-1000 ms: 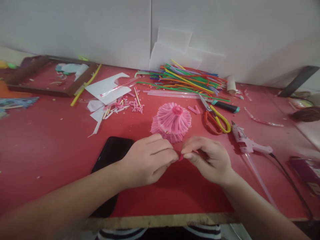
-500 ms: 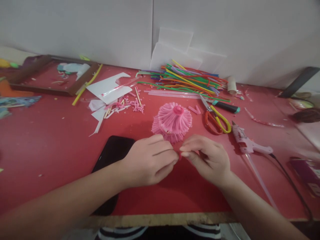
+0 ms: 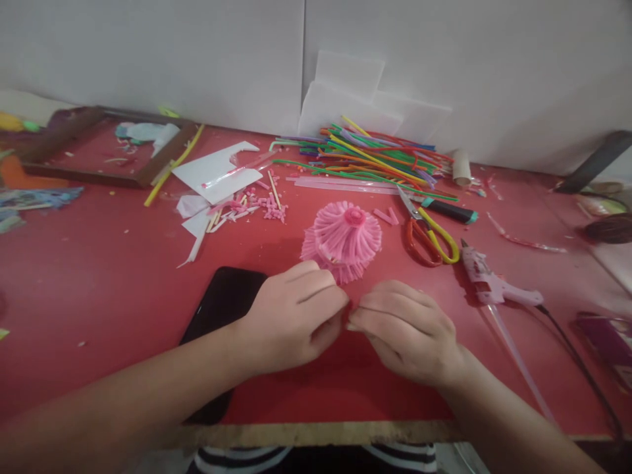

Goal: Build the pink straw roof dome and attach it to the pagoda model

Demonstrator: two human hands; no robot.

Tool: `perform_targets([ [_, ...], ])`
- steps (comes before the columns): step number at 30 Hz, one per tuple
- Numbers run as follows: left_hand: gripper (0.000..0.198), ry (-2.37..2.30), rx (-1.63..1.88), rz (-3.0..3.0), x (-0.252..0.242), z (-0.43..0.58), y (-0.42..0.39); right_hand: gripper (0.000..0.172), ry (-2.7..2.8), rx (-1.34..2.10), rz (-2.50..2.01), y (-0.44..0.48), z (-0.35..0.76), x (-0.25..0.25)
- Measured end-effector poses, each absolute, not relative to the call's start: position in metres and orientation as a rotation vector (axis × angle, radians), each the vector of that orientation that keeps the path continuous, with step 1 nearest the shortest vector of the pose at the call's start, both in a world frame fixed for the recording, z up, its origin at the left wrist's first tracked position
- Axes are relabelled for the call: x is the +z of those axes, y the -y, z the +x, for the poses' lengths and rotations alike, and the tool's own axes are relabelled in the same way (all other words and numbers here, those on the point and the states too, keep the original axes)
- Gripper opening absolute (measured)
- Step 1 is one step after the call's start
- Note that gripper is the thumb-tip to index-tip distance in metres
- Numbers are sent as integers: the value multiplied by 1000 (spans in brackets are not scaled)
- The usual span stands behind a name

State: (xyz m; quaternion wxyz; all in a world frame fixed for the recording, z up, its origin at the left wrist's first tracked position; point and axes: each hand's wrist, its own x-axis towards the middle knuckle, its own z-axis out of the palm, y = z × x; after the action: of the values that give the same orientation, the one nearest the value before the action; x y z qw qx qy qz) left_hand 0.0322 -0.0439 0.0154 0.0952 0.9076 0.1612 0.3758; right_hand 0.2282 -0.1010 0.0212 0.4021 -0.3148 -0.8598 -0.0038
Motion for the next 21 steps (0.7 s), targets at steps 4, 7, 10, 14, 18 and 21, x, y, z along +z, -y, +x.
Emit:
perform_targets([
  [4,17,-375,1117,2712,15,34,45,11,2026,109,-858,103,227,25],
  [7,17,-302,1166,2646,17,34,45,10,1903,201,-943,103,226,26],
  [10,13,-290,1173,2570,19,33,45,8,1902,167,-1015,101,226,23],
  [14,11,-391,1225,2478,20,31,45,22,2050,-23,-1009,97,229,16],
  [18,13,-521,1260,2502,18,32,44,19,2169,-128,-945,96,233,16],
  [21,13,-571,1202,2591,16,33,43,16,2213,-125,-883,99,232,21],
])
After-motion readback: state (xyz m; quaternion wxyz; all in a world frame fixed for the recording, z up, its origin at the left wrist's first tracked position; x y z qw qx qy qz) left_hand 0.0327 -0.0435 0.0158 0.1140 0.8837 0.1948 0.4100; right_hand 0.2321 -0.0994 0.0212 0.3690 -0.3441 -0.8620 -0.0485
